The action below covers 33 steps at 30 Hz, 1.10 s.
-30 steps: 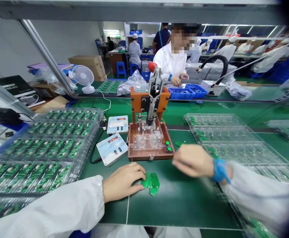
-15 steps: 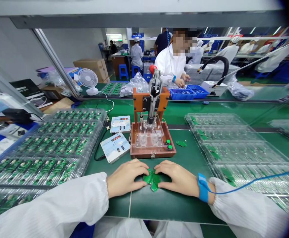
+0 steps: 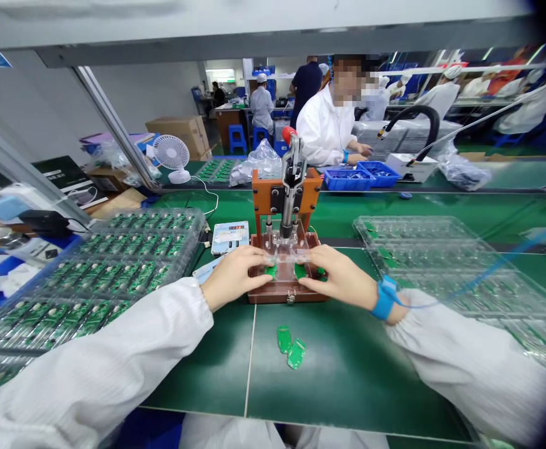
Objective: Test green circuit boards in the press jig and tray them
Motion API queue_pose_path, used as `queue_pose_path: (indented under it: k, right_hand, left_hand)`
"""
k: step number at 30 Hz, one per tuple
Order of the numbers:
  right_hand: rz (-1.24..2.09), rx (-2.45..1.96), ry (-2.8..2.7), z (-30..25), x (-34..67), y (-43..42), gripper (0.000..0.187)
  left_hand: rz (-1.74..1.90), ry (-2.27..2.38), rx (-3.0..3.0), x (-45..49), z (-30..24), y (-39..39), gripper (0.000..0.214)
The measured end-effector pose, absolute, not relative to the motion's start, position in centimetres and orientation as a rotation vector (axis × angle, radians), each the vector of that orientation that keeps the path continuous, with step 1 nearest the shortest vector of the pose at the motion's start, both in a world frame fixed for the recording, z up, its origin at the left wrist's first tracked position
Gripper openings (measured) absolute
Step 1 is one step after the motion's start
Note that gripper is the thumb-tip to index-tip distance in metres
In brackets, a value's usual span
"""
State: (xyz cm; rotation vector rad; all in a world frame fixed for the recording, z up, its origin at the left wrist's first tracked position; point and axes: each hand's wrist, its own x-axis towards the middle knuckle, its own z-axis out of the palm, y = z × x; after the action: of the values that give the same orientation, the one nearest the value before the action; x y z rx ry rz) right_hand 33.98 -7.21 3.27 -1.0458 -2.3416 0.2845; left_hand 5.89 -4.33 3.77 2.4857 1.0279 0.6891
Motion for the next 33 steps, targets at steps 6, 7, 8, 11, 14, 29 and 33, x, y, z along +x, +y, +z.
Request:
queue_pose_path:
  k: [6, 7, 8, 11, 14, 29, 33]
  right_hand:
    - [0.264, -1.020, -2.406, 2.3, 33.3, -5.0, 0.029]
    - [0.261, -1.018, -2.412, 2.3, 33.2, -5.0, 0.030]
    - [0.258, -1.017, -2.415, 2.3, 33.2, -5.1, 0.031]
    - [0.251, -1.017, -2.411, 2.2, 33.4, -5.4, 0.033]
    - [0.244, -1.002, -2.404, 1.9, 33.5, -5.6, 0.032]
    - [-0.023, -1.165, -1.789, 8.6, 37.3, 1.2, 0.025]
    - [0.155, -1.123, -1.671, 14.6, 34.6, 5.4, 0.024]
  left_hand:
    - [0.629, 1.071, 2.515, 6.7, 3.2, -3.7, 0.017]
    - [0.625, 1.071, 2.520, 6.7, 3.2, -3.8, 0.017]
    - [0.621, 1.065, 2.527, 6.6, 3.2, -3.9, 0.016]
    - [0.625, 1.032, 2.550, 6.4, 3.1, -3.9, 0.017]
    - [0.658, 1.001, 2.555, 6.4, 3.0, -4.0, 0.019]
    - [1.080, 1.316, 2.262, -0.9, 1.4, -0.3, 0.044]
    - [1.203, 1.418, 2.092, -2.4, 0.2, 1.2, 0.046]
